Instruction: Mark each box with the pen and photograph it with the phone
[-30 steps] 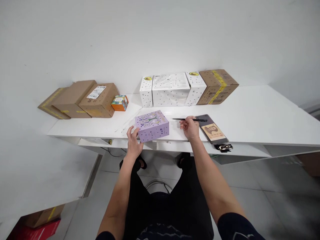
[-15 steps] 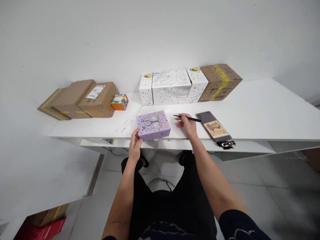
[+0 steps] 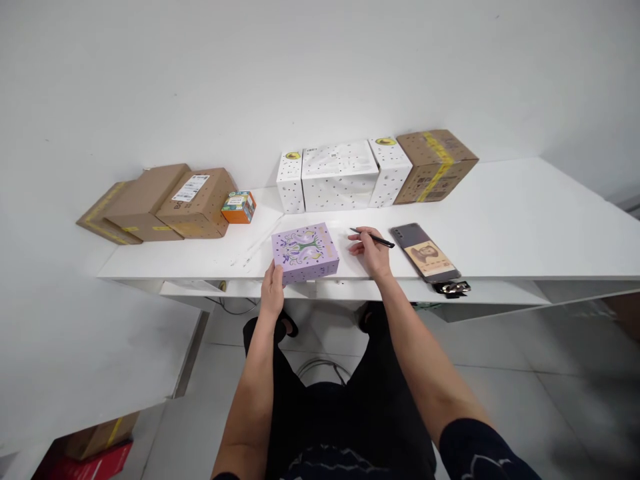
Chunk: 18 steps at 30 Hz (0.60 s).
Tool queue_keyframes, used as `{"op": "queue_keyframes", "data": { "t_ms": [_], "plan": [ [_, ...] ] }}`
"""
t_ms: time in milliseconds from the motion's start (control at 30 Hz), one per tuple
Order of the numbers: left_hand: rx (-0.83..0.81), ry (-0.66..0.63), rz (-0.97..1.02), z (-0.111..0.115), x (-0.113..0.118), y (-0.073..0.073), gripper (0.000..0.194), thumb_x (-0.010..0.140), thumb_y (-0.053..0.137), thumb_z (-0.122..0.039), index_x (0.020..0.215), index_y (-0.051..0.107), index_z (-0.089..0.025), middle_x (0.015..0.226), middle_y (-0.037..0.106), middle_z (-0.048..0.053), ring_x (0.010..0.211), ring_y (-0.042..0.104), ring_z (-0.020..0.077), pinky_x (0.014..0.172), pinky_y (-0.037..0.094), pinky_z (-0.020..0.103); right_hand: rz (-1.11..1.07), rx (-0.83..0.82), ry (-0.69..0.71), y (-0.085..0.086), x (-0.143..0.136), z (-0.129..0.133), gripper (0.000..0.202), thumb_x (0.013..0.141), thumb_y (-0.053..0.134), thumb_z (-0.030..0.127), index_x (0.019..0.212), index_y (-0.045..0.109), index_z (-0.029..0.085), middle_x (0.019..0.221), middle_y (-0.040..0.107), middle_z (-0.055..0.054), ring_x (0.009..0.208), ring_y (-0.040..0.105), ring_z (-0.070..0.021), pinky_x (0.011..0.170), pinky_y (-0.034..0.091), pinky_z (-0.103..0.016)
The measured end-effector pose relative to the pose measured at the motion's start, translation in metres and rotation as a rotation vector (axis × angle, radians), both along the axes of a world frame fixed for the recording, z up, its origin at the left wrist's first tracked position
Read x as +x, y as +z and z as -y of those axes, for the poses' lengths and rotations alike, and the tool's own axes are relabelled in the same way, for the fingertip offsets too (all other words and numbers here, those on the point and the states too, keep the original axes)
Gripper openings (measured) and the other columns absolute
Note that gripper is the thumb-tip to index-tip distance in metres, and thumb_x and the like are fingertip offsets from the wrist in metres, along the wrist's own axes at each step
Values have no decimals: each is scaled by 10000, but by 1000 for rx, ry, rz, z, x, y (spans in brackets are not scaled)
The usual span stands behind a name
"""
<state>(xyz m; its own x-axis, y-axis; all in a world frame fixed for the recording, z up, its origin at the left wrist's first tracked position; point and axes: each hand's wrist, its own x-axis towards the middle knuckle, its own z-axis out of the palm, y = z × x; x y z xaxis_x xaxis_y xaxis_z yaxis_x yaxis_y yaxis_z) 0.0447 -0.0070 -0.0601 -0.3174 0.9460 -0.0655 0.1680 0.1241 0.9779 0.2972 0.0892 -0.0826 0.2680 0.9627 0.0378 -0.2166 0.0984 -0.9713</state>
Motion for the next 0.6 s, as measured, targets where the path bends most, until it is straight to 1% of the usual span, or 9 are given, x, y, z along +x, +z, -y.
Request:
{"op": "queue_keyframes", "data": {
  "t_ms": [100,233,333,400,467,533,600],
  "plan": [
    [-24,-2,35,0,1,1,595,965,457,-561,1440,528,-210,1501,517,115,1325,536,306,892,593,394,-4,-29,30,2,-11,7,391,803,630,555,987,630,209,855,730,-21,613,662,-120,593,522,-258],
    [-31,-20,53,0,-1,0,587,959,473,-557,1450,524,-237,1488,538,92,1325,543,296,896,594,381,-3,-30,151,7,-28,21,434,820,615,619,995,664,224,938,751,-53,815,705,-180,769,546,-329],
    [-42,-45,40,0,0,2,605,929,542,-548,1457,519,-254,1497,534,80,1324,548,306,949,577,410,-40,-13,193,12,-36,25,441,814,637,625,1026,682,241,1017,751,-50,984,689,-226,842,531,-350],
    [18,-87,16,0,2,2,628,913,587,-516,1478,493,-257,1518,514,74,1351,528,302,1045,523,429,-119,-3,191,15,-37,23,436,805,653,616,1043,678,251,1057,745,-37,1039,671,-232,841,524,-342],
    [135,-134,5,-3,5,-2,666,907,611,-486,1509,446,-255,1550,476,75,1390,493,286,1135,445,427,-230,7,180,18,-36,18,424,786,668,610,1025,666,259,1046,745,-25,1021,672,-222,805,519,-325],
    [237,-164,6,-9,6,-12,711,896,628,-483,1530,407,-249,1572,444,85,1422,459,274,1183,386,422,-324,27,172,19,-35,13,404,764,684,605,983,651,267,997,747,-13,980,678,-208,763,507,-307],
    [292,-167,8,-15,5,-26,746,877,645,-505,1528,405,-230,1568,444,107,1434,446,272,1202,354,425,-377,42,174,18,-34,10,377,753,699,589,956,640,277,936,747,5,947,682,-193,742,492,-292]
  ]
}}
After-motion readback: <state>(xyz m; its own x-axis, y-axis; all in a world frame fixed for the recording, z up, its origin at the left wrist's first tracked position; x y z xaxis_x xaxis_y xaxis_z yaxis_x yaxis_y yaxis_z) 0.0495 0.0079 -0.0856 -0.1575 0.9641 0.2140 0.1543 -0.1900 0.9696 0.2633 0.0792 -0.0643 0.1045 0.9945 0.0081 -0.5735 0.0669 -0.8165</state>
